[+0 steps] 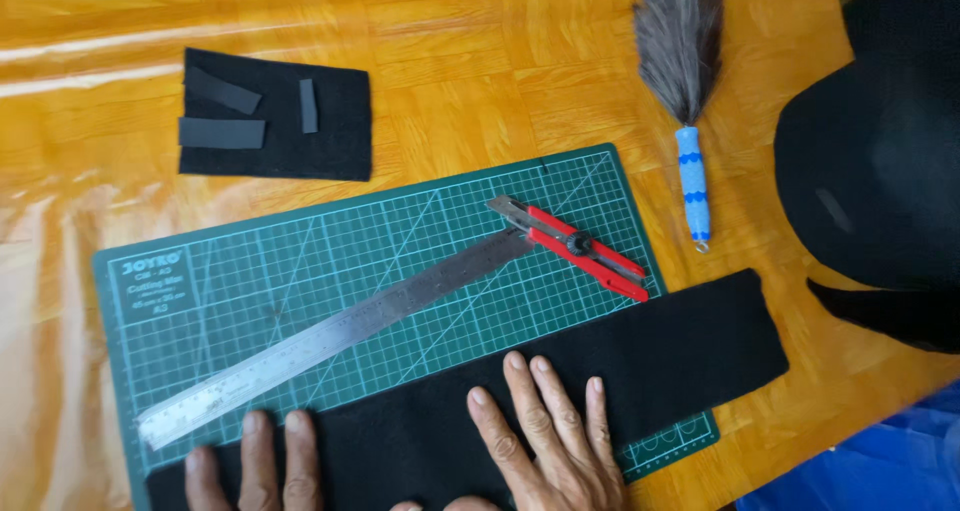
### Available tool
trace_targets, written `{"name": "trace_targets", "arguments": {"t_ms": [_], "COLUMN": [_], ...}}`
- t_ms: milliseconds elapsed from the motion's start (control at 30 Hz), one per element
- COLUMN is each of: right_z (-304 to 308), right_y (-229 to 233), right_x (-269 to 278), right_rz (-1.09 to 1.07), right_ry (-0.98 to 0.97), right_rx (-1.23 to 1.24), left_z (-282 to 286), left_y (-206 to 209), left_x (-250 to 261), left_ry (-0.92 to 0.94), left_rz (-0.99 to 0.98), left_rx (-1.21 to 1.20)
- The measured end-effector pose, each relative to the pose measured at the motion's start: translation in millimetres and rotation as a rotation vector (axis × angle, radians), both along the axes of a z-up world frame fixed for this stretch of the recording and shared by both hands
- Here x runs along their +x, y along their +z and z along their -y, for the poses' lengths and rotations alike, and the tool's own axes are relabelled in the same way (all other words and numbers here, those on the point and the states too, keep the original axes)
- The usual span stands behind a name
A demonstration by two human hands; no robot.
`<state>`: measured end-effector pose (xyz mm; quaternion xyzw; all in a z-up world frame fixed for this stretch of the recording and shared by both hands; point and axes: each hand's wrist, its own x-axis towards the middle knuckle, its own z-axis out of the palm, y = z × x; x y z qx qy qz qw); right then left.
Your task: The person aligns a ruler on a piece of black fabric placed on a cutting mat and uses a utility knife to cut the fabric into strips. The person repeatedly measures and cuts the material while the camera shakes significantly.
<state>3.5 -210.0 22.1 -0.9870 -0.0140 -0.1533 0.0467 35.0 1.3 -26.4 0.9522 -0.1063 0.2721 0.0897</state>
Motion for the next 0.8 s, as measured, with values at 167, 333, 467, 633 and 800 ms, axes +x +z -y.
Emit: {"name": "trace_targets", "arguments": {"t_ms": [167, 333, 467, 633, 800], "right_z": [-6, -7, 0, 23, -13], "right_y": [-5, -9, -18, -37, -11], "right_x": [-1, 0, -4, -1, 17], "right_rz": [0.028, 0.085, 0.071, 0.141, 0.152], "right_ry": [0.014, -0.023, 0.024, 0.094, 0.258], "right_rx": [-0.018, -0.023, -0.059, -0.254, -0.109], "left_z": [3, 8, 9, 2, -1], "left_y": [15, 25, 42, 52, 51], "left_x": [-4, -7, -7, -10, -10], "left_ry": [0.134, 0.183, 0.240, 0.147, 0.126], "left_rz": [-0.063, -0.124, -0.188, -0.202, -0.209], "left_rx": [0.042, 0.068, 0.115, 0.036, 0.019]}}
